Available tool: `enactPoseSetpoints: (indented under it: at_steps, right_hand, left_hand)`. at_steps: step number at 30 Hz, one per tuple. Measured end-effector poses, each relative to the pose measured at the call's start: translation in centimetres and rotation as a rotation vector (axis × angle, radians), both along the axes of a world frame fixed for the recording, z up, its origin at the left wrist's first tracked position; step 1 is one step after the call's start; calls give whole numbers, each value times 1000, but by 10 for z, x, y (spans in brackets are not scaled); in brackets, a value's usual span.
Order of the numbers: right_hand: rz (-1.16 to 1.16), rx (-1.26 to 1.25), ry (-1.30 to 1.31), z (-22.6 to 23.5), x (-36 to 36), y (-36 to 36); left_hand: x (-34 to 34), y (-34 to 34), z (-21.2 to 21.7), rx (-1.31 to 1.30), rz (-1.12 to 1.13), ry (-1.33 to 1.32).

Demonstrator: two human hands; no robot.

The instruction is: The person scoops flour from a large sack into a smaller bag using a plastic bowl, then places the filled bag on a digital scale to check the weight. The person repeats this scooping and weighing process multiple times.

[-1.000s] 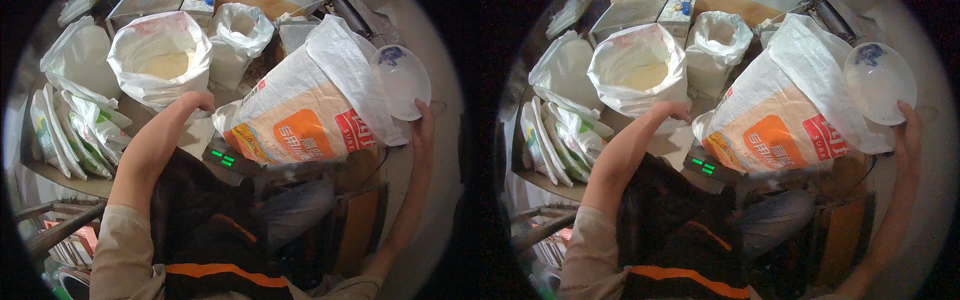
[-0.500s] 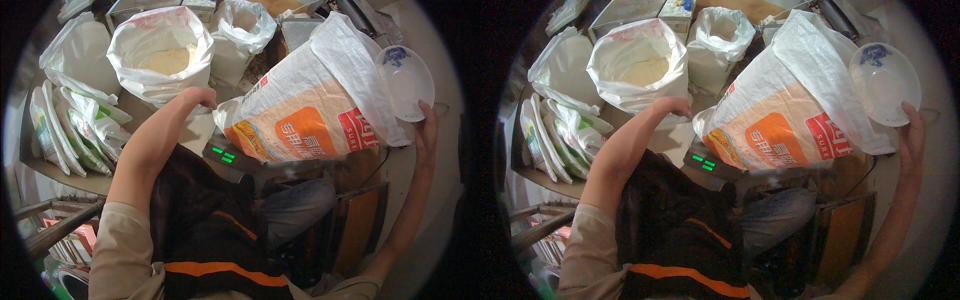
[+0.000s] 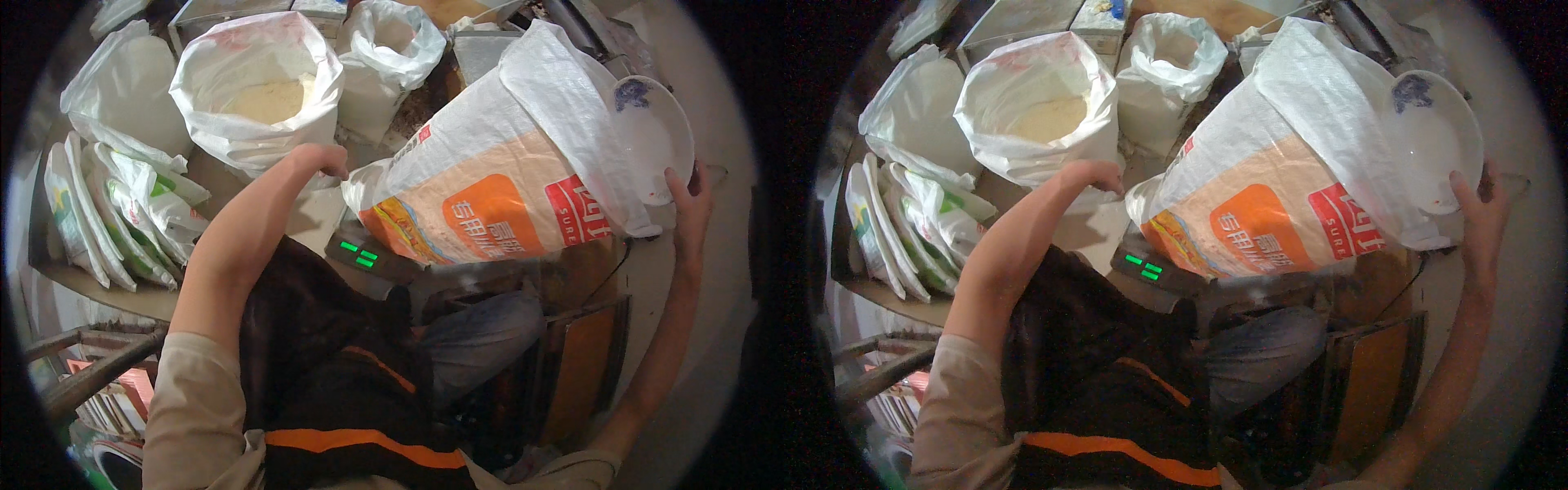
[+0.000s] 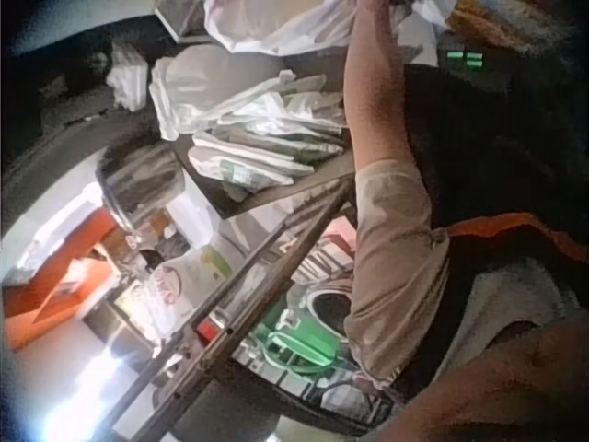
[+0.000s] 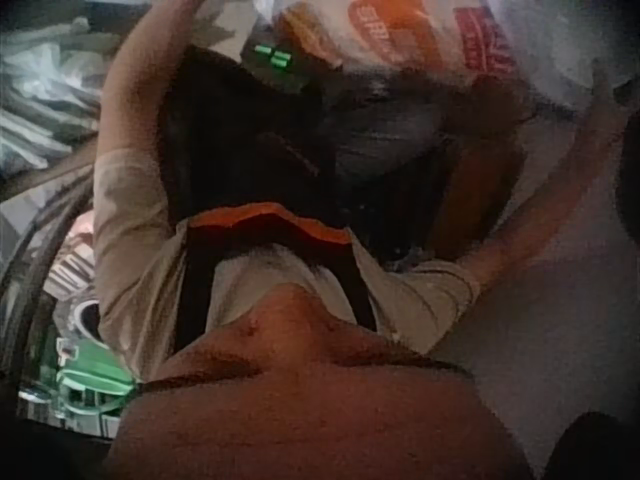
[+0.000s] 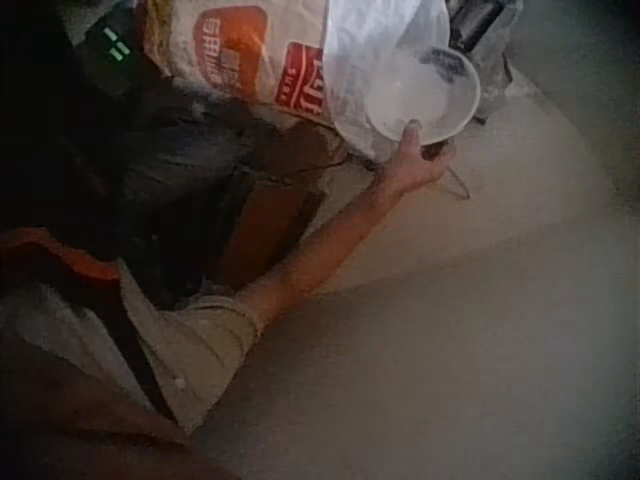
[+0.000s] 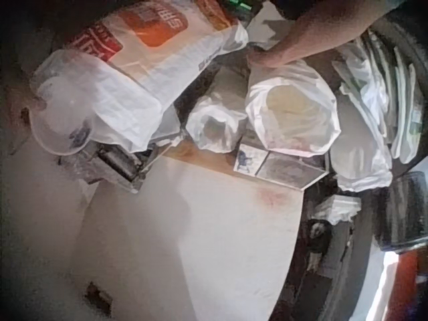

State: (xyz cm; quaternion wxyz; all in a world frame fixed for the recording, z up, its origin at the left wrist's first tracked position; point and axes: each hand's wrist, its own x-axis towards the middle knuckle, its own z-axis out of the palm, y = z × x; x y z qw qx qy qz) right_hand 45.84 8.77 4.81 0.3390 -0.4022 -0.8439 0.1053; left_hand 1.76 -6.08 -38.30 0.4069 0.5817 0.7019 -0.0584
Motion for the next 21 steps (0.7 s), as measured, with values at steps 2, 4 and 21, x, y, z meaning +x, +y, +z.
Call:
enactPoseSetpoints:
  at_steps: [2,4,21]
  right_hand:
    - [-26,82,-9,2,11,10]
    - [-20,29,22,7,-1,1]
    - [393,71,30,74,-185,-24]
  left_hand:
    - [3,1,5,12,-6,-5]
    - [4,-1,8,33,-14,3]
    - [13,16,-8,211,-100,-118]
